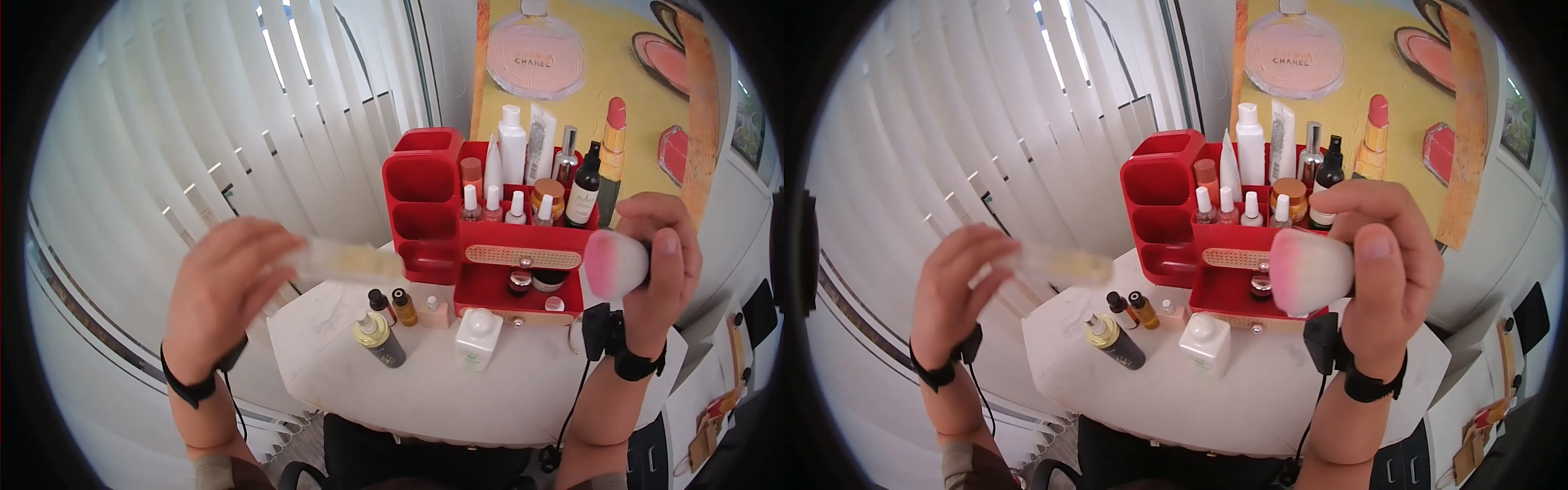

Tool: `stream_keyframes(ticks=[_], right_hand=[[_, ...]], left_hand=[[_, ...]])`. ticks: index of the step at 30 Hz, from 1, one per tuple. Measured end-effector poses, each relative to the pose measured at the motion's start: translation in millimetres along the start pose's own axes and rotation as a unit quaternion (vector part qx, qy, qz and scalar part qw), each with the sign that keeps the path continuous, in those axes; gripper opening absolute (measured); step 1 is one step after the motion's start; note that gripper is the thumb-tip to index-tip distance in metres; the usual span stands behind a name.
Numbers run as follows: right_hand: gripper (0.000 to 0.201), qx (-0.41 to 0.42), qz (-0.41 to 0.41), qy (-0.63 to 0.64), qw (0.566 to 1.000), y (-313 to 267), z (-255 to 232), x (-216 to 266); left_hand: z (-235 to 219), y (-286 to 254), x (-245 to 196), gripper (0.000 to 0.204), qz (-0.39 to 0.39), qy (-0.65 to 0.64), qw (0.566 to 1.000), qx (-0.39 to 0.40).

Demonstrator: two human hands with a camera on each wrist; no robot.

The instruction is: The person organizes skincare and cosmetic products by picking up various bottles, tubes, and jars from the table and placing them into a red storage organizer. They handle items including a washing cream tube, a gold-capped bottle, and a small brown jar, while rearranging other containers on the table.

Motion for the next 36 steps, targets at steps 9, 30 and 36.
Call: stream_keyframes(ticks=[9, 30, 36], right_hand=[[0.04, -0.02, -0.019, -0.004, 1.0, -2.9, 0.4, -3.4], [0.043, -0.01, -0.028, -0.021, 0.999, -4.3, 6.7, -4.8], [0.04, 0.0, -0.021, -0.015, 1.0, -5.2, 5.6, -9.2]], left_hand=[[158.4, -26.2, 105.0, 0.021, -0.16, -0.162, 0.962, 0.154], [251.8, -41.7, 112.0, 0.039, -0.263, -0.352, 0.88, 0.178], [215.0, -63.8, 94.8, 0.049, -0.244, -0.38, 0.892, 0.0]])
Point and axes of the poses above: each hand's wrist, its own y-axis towards the middle knuckle, its own z-axis out of the palm, x = y × z, the point moved 6 cm from there along y, towards the middle knuckle, and after that the axes turned 5 degrees about x, right-handed, at the moved point
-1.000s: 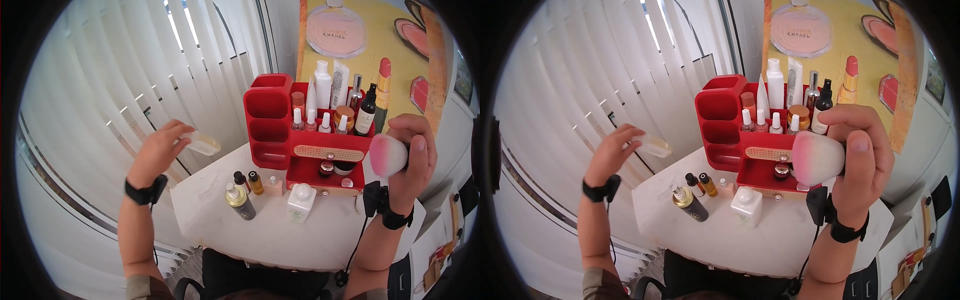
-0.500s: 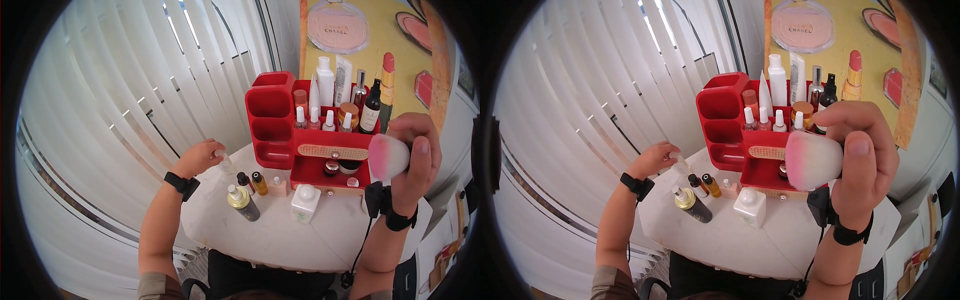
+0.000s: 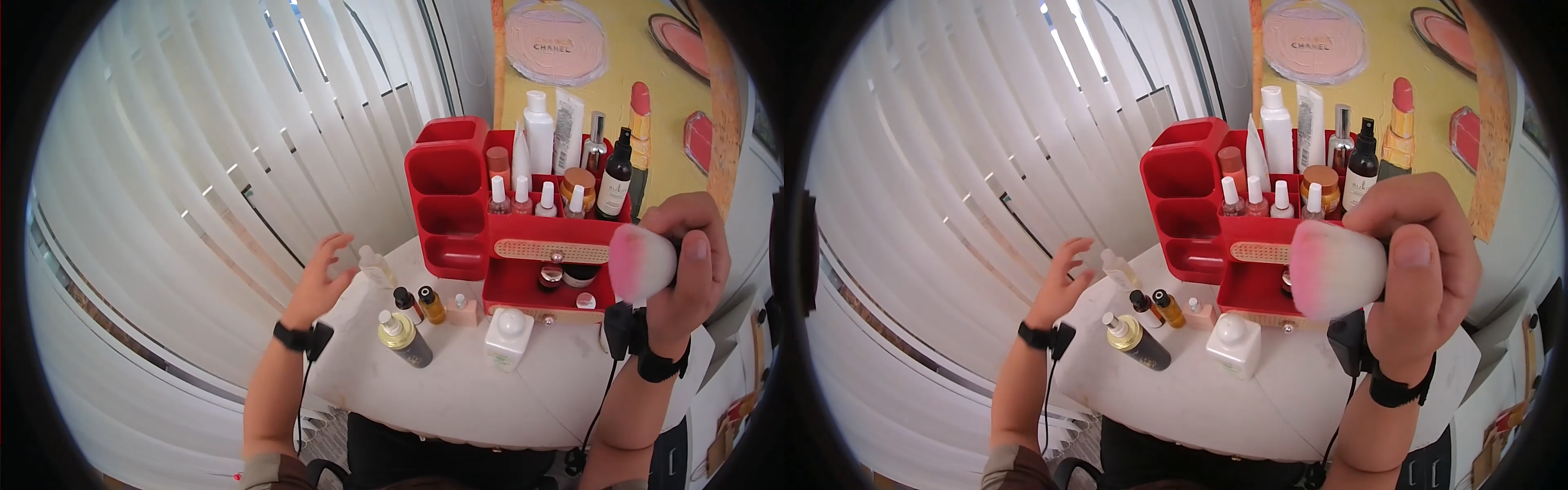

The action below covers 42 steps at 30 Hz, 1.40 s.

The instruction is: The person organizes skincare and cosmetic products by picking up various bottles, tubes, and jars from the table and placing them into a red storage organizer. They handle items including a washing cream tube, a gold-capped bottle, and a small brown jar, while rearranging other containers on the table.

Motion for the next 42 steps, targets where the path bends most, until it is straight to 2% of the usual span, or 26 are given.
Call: stream_keyframes(ticks=[2, 4, 5, 8, 9, 11, 14, 15, 19, 21, 22, 24, 26, 27, 28, 30, 34, 35, 36, 39, 40, 42], right_hand=[[0.037, 0.017, -0.003, -0.021, 1.0, 2.9, 3.2, -0.3], [0.035, 0.012, 0.009, -0.018, 1.0, 4.2, 7.9, -2.4], [0.034, 0.008, 0.017, -0.012, 1.0, 5.3, 11.3, -4.2], [0.032, 0.023, 0.006, 0.0, 1.0, 3.4, 21.2, -9.7], [0.032, 0.029, 0.005, 0.002, 1.0, 2.3, 24.1, -11.1], [0.027, 0.068, -0.011, 0.015, 0.997, -0.3, 31.8, -11.2], [0.02, 0.109, -0.001, 0.025, 0.994, -2.0, 41.4, -10.0], [0.014, 0.112, -0.004, 0.027, 0.993, -2.0, 44.1, -12.6], [0.015, 0.164, 0.048, 0.068, 0.983, -2.8, 60.4, -11.5], [0.016, 0.191, 0.051, 0.063, 0.978, -2.1, 66.3, -12.2], [0.018, 0.218, 0.053, 0.063, 0.972, -1.5, 70.3, -13.6], [0.024, 0.236, 0.066, 0.058, 0.968, -2.6, 73.7, -19.1], [0.029, 0.27, 0.123, 0.068, 0.953, -5.5, 81.2, -24.6], [0.031, 0.295, 0.094, 0.025, 0.95, -3.8, 82.1, -22.6], [0.031, 0.295, 0.095, 0.02, 0.951, -2.5, 81.7, -24.0], [0.029, 0.352, 0.106, 0.031, 0.929, -5.9, 88.4, -27.7], [0.023, 0.375, 0.106, 0.09, 0.916, -7.5, 98.6, -28.1], [0.023, 0.383, 0.073, 0.092, 0.916, -7.6, 104.7, -25.3], [0.023, 0.385, 0.078, 0.09, 0.915, -7.4, 107.7, -26.0], [0.026, 0.451, 0.08, 0.007, 0.889, -12.7, 120.8, -30.2], [0.026, 0.453, 0.084, 0.008, 0.887, -14.5, 123.6, -34.8], [0.027, 0.402, 0.032, -0.057, 0.913, -12.3, 124.6, -39.5]], left_hand=[[-8.0, -36.5, -8.2, 0.046, 0.009, -0.084, 0.995, -0.058], [-1.7, -72.6, -32.7, 0.043, 0.032, -0.183, 0.982, -0.044], [7.7, -86.1, -41.9, 0.042, 0.043, -0.208, 0.977, -0.031], [39.6, -96.3, -75.0, 0.061, -0.001, -0.195, 0.979, 0.065], [44.6, -95.1, -77.7, 0.061, -0.004, -0.198, 0.978, 0.06], [63.2, -89.7, -79.5, 0.072, -0.051, -0.233, 0.96, 0.145], [78.4, -78.8, -72.8, 0.072, -0.046, -0.251, 0.951, 0.173], [80.2, -73.8, -76.9, 0.064, -0.042, -0.226, 0.957, 0.178], [81.6, -63.3, -92.9, 0.062, -0.01, -0.166, 0.964, 0.206], [79.7, -56.9, -105.8, 0.065, 0.044, -0.116, 0.963, 0.238], [78.5, -51.4, -107.2, 0.065, 0.049, -0.12, 0.963, 0.236], [76.2, -43.4, -119.7, 0.069, 0.148, -0.132, 0.949, 0.245], [75.3, -31.8, -125.5, 0.068, 0.177, -0.144, 0.941, 0.249], [76.2, -27.7, -128.4, 0.068, 0.202, -0.153, 0.934, 0.253], [78.5, -24.1, -127.6, 0.068, 0.207, -0.156, 0.932, 0.253], [84.9, -18.2, -123.3, 0.066, 0.205, -0.161, 0.932, 0.252], [100.5, -16.7, -110.4, 0.065, 0.197, -0.205, 0.926, 0.249], [103.9, -16.1, -107.7, 0.066, 0.201, -0.217, 0.922, 0.251], [106.9, -15.5, -105.3, 0.066, 0.205, -0.23, 0.917, 0.252], [107.7, -17.1, -98.7, 0.07, 0.208, -0.236, 0.913, 0.259], [107.0, -18.5, -98.0, 0.072, 0.21, -0.246, 0.91, 0.258], [106.1, -23.0, -95.9, 0.073, 0.199, -0.256, 0.912, 0.252]])
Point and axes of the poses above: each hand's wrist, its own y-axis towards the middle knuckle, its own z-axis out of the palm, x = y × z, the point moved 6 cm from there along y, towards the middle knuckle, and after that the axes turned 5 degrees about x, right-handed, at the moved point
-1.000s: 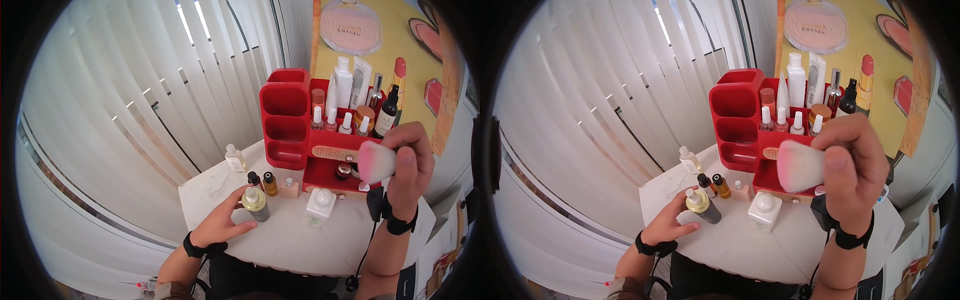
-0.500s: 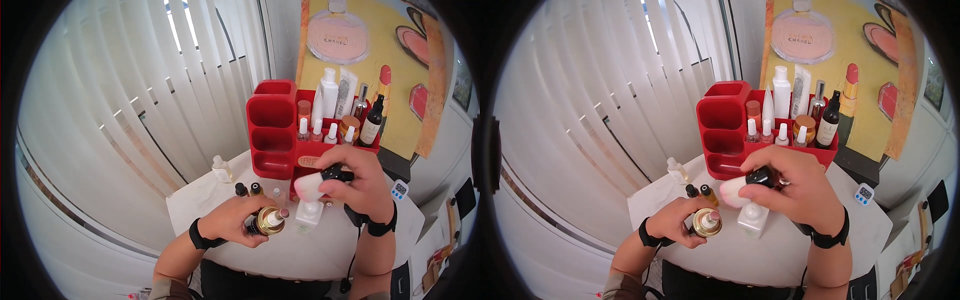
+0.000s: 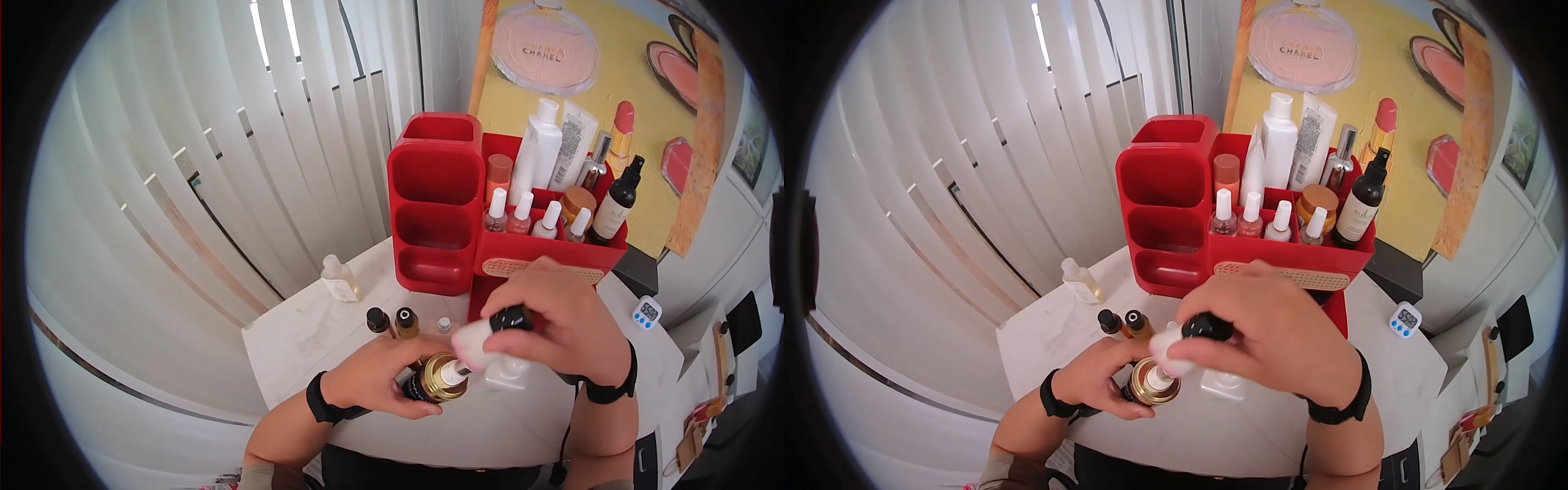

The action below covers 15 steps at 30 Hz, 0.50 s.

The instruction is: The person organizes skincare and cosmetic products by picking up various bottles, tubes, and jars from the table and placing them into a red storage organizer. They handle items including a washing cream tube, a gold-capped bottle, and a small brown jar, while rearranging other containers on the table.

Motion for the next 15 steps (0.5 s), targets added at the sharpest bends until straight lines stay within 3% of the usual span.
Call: stream_keyframes(ticks=[4, 6, 7, 9, 15], right_hand=[[0.027, -0.036, 0.022, 0.009, 0.999, 0.9, -2.5, 1.9], [0.029, 0.051, 0.021, 0.029, 0.998, 2.6, 4.4, 10.8], [0.029, 0.053, 0.024, 0.029, 0.998, 2.1, 6.7, 8.1], [0.032, 0.0, 0.017, -0.056, 0.998, 1.5, 6.3, 2.9], [0.038, -0.041, 0.002, -0.073, 0.997, -3.8, -6.0, 13.8]], left_hand=[[1.0, -1.4, 0.9, 0.074, 0.003, 0.022, 0.999, -0.023], [0.9, -2.5, -1.0, 0.073, -0.012, 0.024, 0.999, -0.026], [0.9, -2.9, 0.3, 0.072, -0.028, 0.029, 0.999, -0.028], [2.4, -1.9, 0.2, 0.071, -0.015, 0.03, 0.999, -0.039], [3.1, -6.6, 1.6, 0.075, -0.015, 0.015, 0.998, -0.06]])
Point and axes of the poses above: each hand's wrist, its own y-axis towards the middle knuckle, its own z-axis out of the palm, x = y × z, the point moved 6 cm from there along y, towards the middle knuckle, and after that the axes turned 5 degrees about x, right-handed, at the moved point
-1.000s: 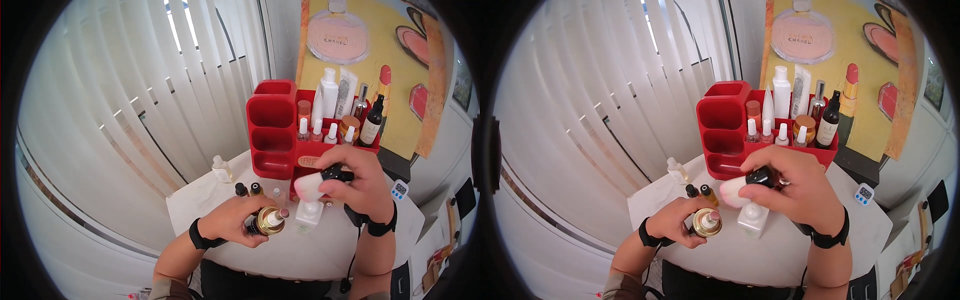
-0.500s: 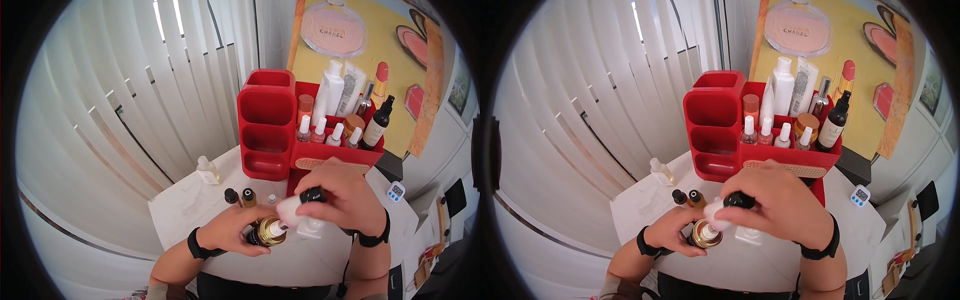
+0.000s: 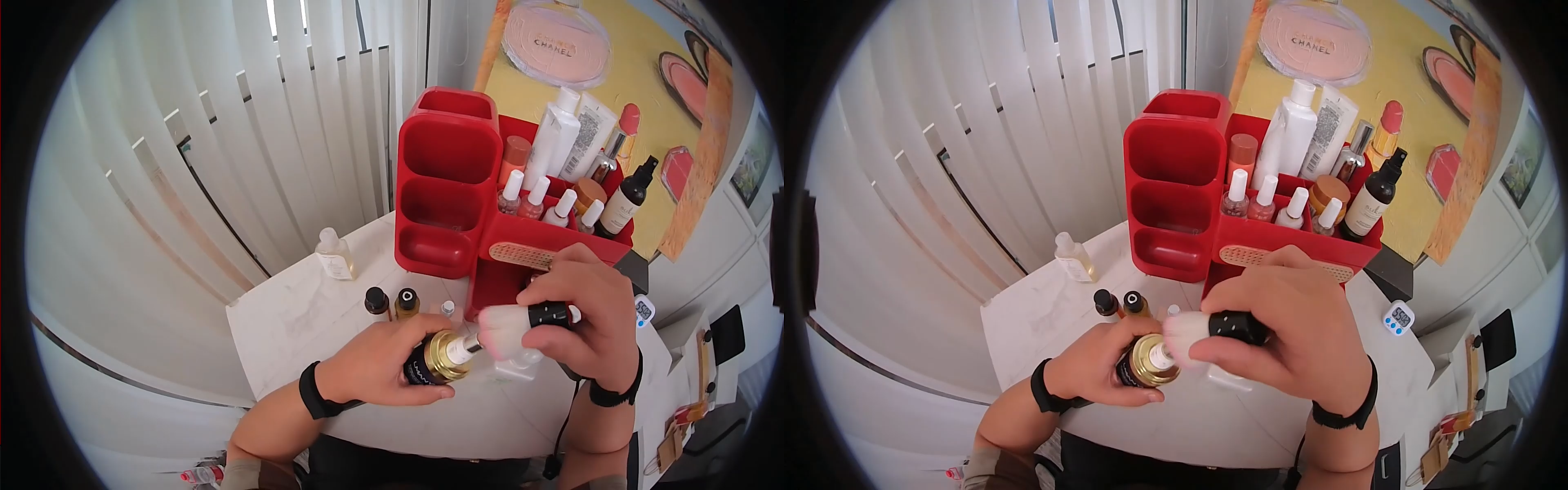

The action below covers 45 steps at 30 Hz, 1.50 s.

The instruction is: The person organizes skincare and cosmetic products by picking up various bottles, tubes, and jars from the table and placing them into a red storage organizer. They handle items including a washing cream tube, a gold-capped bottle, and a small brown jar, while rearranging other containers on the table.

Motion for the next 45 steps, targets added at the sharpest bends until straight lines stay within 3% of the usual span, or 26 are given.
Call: stream_keyframes(ticks=[4, 7, 9, 20, 29, 33, 38, 45], right_hand=[[0.044, -0.04, -0.06, -0.05, 0.996, 4.6, 6.5, 20.6], [0.044, -0.023, -0.086, -0.114, 0.989, 5.9, 21.3, 34.2], [0.042, -0.02, -0.091, -0.121, 0.988, 5.4, 25.0, 37.7], [0.03, 0.065, -0.049, -0.145, 0.986, 7.2, 31.0, 35.5], [0.032, 0.105, 0.003, -0.172, 0.98, -1.0, 21.0, 26.3], [0.037, 0.078, 0.0, -0.123, 0.989, -3.2, 6.2, 27.5], [0.044, -0.012, -0.017, -0.079, 0.997, -1.0, 0.3, 33.5], [0.048, -0.021, -0.022, -0.067, 0.997, 3.6, 25.4, 39.3]], left_hand=[[-2.2, 2.1, -4.2, 0.075, -0.021, 0.014, 1.0, -0.005], [2.3, 1.2, 2.4, 0.076, 0.011, 0.023, 0.999, -0.021], [2.2, 0.8, 3.9, 0.075, -0.008, 0.002, 1.0, -0.011], [-4.0, -2.1, 2.5, 0.074, 0.001, -0.033, 0.998, -0.054], [-3.0, -4.6, 4.3, 0.073, -0.022, -0.084, 0.994, -0.065], [-0.8, -5.1, 7.5, 0.072, 0.011, -0.115, 0.99, -0.075], [-3.2, -7.8, 13.8, 0.077, 0.033, -0.162, 0.982, -0.095], [-4.5, -4.8, 1.1, 0.084, -0.006, -0.126, 0.988, -0.09]])
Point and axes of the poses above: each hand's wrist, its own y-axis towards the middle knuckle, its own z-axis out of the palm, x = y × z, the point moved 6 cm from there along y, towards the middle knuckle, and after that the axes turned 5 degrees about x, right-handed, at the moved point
